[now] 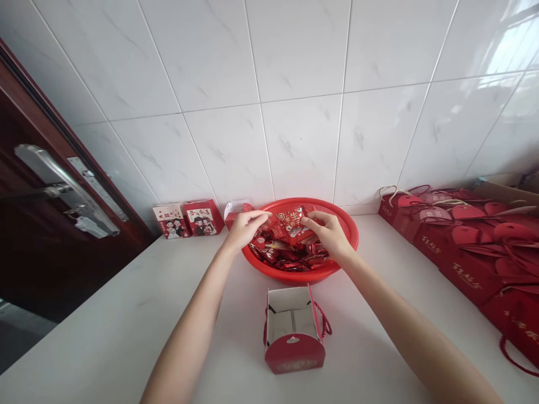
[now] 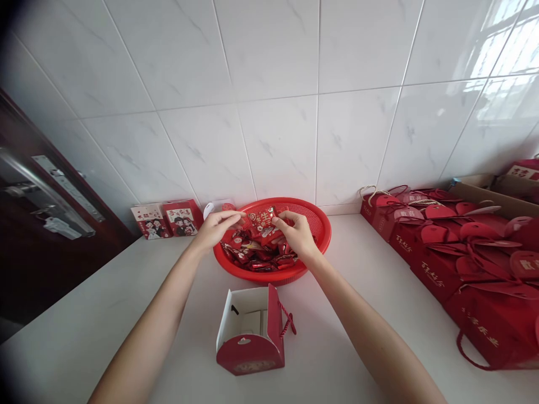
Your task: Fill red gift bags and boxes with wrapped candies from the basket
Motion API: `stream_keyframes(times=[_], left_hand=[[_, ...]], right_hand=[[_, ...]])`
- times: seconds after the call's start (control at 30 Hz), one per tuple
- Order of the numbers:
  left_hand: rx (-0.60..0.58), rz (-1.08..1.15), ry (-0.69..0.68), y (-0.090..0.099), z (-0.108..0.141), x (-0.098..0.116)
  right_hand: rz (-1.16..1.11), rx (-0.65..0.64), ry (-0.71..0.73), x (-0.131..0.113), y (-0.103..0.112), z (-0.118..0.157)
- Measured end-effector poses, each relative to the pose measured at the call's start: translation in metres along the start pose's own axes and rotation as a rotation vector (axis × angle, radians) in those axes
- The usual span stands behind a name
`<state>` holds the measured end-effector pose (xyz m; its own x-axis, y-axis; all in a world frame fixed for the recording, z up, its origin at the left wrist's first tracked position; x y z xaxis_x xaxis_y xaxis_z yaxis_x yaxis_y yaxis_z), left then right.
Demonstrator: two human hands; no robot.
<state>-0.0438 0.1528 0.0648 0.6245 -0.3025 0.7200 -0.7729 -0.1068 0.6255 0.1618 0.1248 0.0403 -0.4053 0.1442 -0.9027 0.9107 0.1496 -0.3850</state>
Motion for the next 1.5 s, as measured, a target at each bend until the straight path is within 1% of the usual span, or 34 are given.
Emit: stream_keyframes(times=[0.07,0.1,0.17,0.23,0.3,0.43,0.57,0.63,0.73,0.87,0.97,1.1,1.27,1.5], left_hand=[[-0.031,-0.32,-0.027,0.007,0.001,-0.002],[-0.085,-0.471,-0.033,0.004,0.002,-0.004],[-0.241,-0.7,-0.026,-0.009,0.007,-0.012],[-0.369,-0.809,-0.003,-0.024,0.012,-0.02],[-0.406,-0.836,0.029,-0.032,0.013,-0.023],[-0.405,-0.804,0.033,-0.038,0.009,-0.023],[-0.39,-0.73,-0.011,-0.037,0.006,-0.023],[-0.366,-0.653,-0.025,-0.034,0.005,-0.023],[-0.327,-0.467,-0.008,-0.027,0.005,-0.023],[-0.234,-0.291,0.026,-0.014,0.002,-0.02],[-0.144,-0.216,0.03,-0.004,0.0,-0.011],[-0.056,-0.127,0.032,0.003,0.002,0.002],[0.01,-0.075,0.04,0.008,0.005,0.011],[-0.002,-0.085,0.006,0.004,0.006,0.014]], right_hand=[[0.013,0.011,0.0,0.0,0.001,0.0],[0.02,0.009,-0.001,0.001,0.001,0.0],[0.03,-0.004,-0.002,0.001,0.0,0.001],[0.035,-0.012,-0.005,0.002,-0.001,0.001],[0.038,-0.015,-0.006,0.003,0.0,0.001],[0.044,-0.008,0.002,0.004,0.001,0.0],[0.042,-0.008,0.001,0.004,0.0,0.0],[0.047,-0.001,-0.001,0.003,0.001,0.0],[0.056,0.0,0.005,0.002,0.0,0.0],[0.061,0.0,0.017,0.002,0.001,0.0],[0.067,0.013,0.016,0.002,0.003,0.0],[0.064,0.015,0.011,0.002,0.003,0.001],[0.077,0.028,0.009,0.0,0.003,0.003],[0.095,0.004,0.022,-0.004,-0.001,0.005]])
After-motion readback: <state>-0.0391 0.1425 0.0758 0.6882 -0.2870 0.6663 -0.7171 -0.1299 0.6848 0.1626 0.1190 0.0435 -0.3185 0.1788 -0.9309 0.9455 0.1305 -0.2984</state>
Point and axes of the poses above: each hand's wrist, its own z-axis away from the middle knuckle, its own y-axis out of the back of the hand, x = y × z, the point moved 10 cm from there along -z, towards the middle knuckle, and after that the axes turned 14 degrees about -z, right-handed, at the moved point
